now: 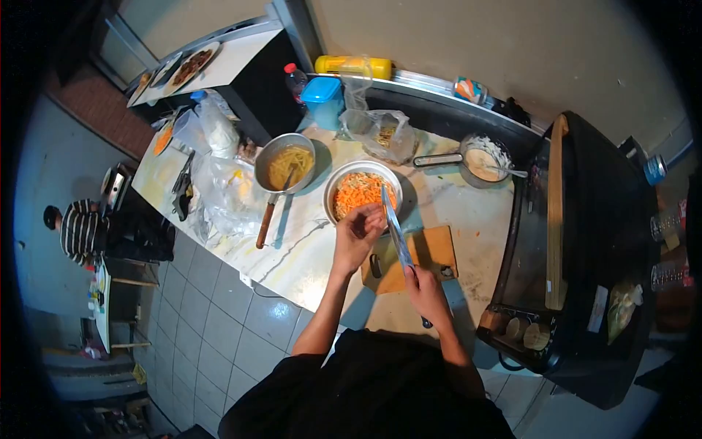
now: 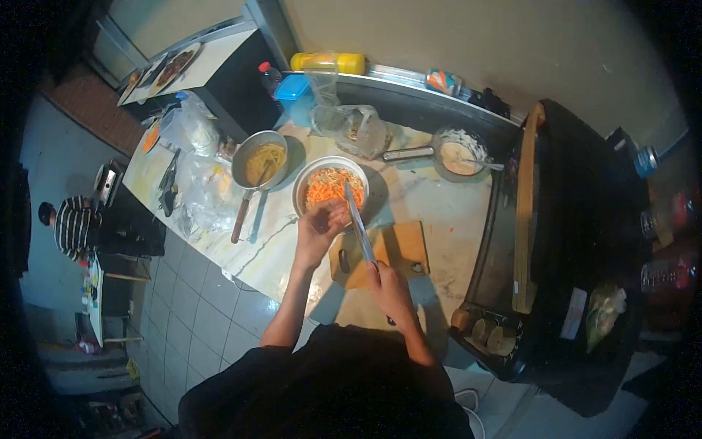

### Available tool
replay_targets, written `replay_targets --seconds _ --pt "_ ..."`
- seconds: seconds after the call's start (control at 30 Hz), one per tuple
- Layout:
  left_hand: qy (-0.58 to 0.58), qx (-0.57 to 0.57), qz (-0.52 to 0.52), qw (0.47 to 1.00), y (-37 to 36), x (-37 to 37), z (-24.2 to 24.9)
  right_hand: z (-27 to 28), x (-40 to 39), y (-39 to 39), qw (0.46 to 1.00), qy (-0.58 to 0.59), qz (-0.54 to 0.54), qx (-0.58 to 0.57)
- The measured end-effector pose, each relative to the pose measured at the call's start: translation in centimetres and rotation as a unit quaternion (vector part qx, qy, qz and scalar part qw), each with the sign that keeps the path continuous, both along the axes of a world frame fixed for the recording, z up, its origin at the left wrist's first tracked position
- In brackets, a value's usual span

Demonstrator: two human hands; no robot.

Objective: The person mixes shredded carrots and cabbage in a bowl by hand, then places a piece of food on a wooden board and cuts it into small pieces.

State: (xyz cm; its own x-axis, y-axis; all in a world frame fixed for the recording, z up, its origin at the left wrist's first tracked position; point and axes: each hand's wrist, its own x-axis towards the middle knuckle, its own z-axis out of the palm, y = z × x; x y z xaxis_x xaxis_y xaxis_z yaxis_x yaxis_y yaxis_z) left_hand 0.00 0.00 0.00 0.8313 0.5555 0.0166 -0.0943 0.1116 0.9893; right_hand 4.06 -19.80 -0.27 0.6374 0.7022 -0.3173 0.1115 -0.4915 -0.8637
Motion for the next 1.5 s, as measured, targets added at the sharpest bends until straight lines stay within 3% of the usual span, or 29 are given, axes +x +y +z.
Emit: replay_targets --seconds 0.07,0.1,0.17,0.4,0.47,0.53,0.67,0.73,0.77,0.83,0.9,1.0,1.13,1.5 --pt "0.003 0.011 0.044 0.999 0.7 0.0 0.4 -0.2 0.6 1.0 0.988 -0.151 0.009 0.008" --pt "0.007 0.015 0.051 0.999 2.0 -0.9 1.4 0.0 -0.2 2.5 0.989 -0.147 0.015 0.013" --pt "0.02 -0.023 0.082 0.996 2.9 -1.2 2.2 -0.1 0.0 3.6 0.969 -0.245 -0.017 0.002" --pt "0.059 0.041 0.063 0.995 5.7 -3.1 1.4 0.1 1.3 4.2 0.973 -0.228 0.009 -0.018" --pt "0.066 0.047 0.049 0.996 6.1 -3.2 1.0 -0.5 1.4 3.8 0.977 -0.189 -0.06 0.076" --pt "0.083 0.134 0.05 0.986 6.1 -2.9 1.8 -0.1 1.9 3.0 0.981 -0.176 -0.057 0.062" --pt "0.149 0.182 -0.02 0.972 6.7 -1.9 3.7 -0.9 2.5 1.2 0.988 -0.141 -0.057 0.01" --pt "0.241 0.299 -0.099 0.918 6.5 -0.8 4.8 -1.4 2.3 0.5 0.987 -0.147 -0.064 0.015" --pt "0.244 0.297 -0.101 0.918 6.5 -0.2 4.4 -1.6 2.2 0.2 0.985 -0.153 -0.071 0.023" --pt "0.168 0.439 -0.131 0.873 6.3 0.9 3.7 -1.7 2.2 -0.4 0.988 -0.137 -0.069 0.028" --pt "0.176 0.437 -0.168 0.866 6.2 2.1 3.0 -1.9 2.2 -0.7 0.99 -0.121 -0.07 0.032" --pt "0.168 0.556 -0.194 0.791 6.4 3.5 1.0 -2.3 2.3 -0.9 0.99 -0.123 -0.063 0.013" --pt "0.203 0.612 -0.197 0.738 5.5 4.4 -0.3 -2.4 2.5 -0.6 0.991 -0.098 -0.089 0.026" --pt "0.22 0.566 -0.185 0.773 8.2 4.3 0.8 -2.8 3.0 -0.2 0.993 -0.067 -0.101 0.007"
